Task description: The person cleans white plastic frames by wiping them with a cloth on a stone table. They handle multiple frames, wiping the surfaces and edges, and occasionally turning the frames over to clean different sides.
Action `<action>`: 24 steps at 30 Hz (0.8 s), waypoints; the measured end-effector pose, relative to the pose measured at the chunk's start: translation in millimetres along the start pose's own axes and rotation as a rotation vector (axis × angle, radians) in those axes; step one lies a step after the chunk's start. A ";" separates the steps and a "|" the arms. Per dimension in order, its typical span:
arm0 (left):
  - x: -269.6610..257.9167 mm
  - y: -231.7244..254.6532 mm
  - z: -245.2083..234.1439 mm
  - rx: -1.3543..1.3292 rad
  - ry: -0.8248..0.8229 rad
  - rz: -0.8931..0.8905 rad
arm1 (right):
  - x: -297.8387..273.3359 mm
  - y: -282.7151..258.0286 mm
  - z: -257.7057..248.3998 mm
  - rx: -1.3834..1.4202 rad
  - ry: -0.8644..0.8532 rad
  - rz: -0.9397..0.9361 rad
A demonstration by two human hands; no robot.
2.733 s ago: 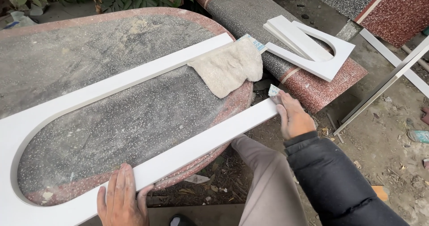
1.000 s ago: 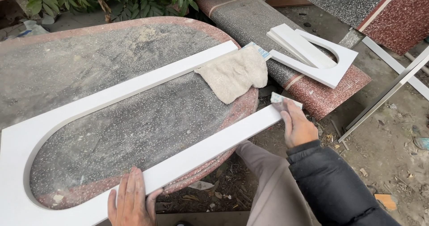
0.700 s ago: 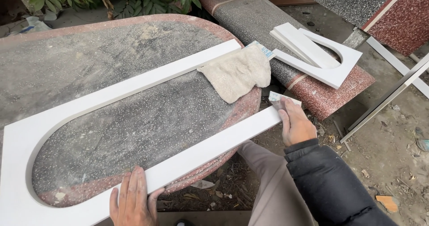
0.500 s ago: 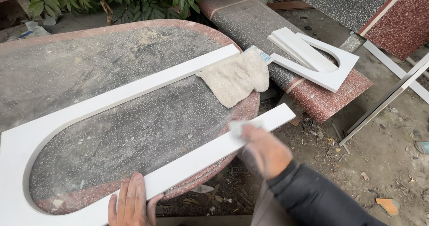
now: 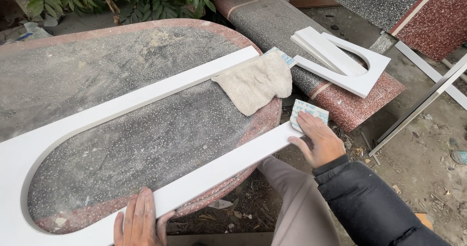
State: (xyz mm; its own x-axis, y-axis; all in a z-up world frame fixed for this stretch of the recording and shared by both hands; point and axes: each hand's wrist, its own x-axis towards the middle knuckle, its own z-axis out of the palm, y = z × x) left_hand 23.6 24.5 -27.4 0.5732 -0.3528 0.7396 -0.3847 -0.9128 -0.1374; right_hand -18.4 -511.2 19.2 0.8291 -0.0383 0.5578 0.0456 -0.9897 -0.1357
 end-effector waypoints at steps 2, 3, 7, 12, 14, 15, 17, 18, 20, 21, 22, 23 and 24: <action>3.6 0.6 -0.2 -0.005 0.021 0.001 | 3.1 11.9 3.1 0.040 0.013 0.073; 3.6 0.3 -1.9 -0.013 0.040 0.004 | 2.5 16.6 5.2 0.078 0.024 0.149; 5.4 4.5 -7.5 -0.005 0.013 -0.034 | 6.2 -32.3 -2.8 0.082 0.139 0.108; 1.9 -2.3 -0.4 0.003 0.020 0.018 | 10.5 -94.7 -14.0 0.537 -0.010 -0.312; 5.0 0.7 -7.4 -0.017 0.026 0.008 | 0.8 -26.5 7.6 0.302 0.025 0.030; 7.8 5.0 -8.5 -0.027 0.046 -0.010 | 1.8 11.3 18.5 0.061 0.073 0.349; 3.2 3.4 -3.7 -0.018 0.055 -0.003 | 12.6 -70.4 -11.1 0.256 0.065 0.070; 3.4 0.8 0.0 -0.009 0.061 0.013 | 18.9 -111.7 -24.4 0.450 0.056 -0.205; 7.8 6.2 1.1 -0.010 0.065 -0.001 | 27.6 -113.1 -29.2 0.496 -0.102 -0.046; 4.8 5.5 -3.6 -0.014 0.055 -0.010 | 25.6 -118.6 -30.8 0.543 -0.272 0.121; 5.5 8.9 -10.6 -0.008 0.047 -0.004 | 20.8 -82.4 -10.9 0.553 -0.275 0.125; 8.2 13.8 -15.8 -0.028 0.013 -0.061 | 18.9 -44.6 9.0 0.338 -0.162 0.303; 11.5 18.8 -21.0 -0.047 -0.021 -0.118 | 17.5 -7.0 29.1 0.119 -0.045 0.473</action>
State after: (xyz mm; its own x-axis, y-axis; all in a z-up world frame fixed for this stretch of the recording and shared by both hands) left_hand 7.8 7.5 -7.7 0.6313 -0.2480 0.7348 -0.3469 -0.9377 -0.0184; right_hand 12.0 -500.9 6.1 0.7976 -0.4712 0.3765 -0.2806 -0.8425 -0.4599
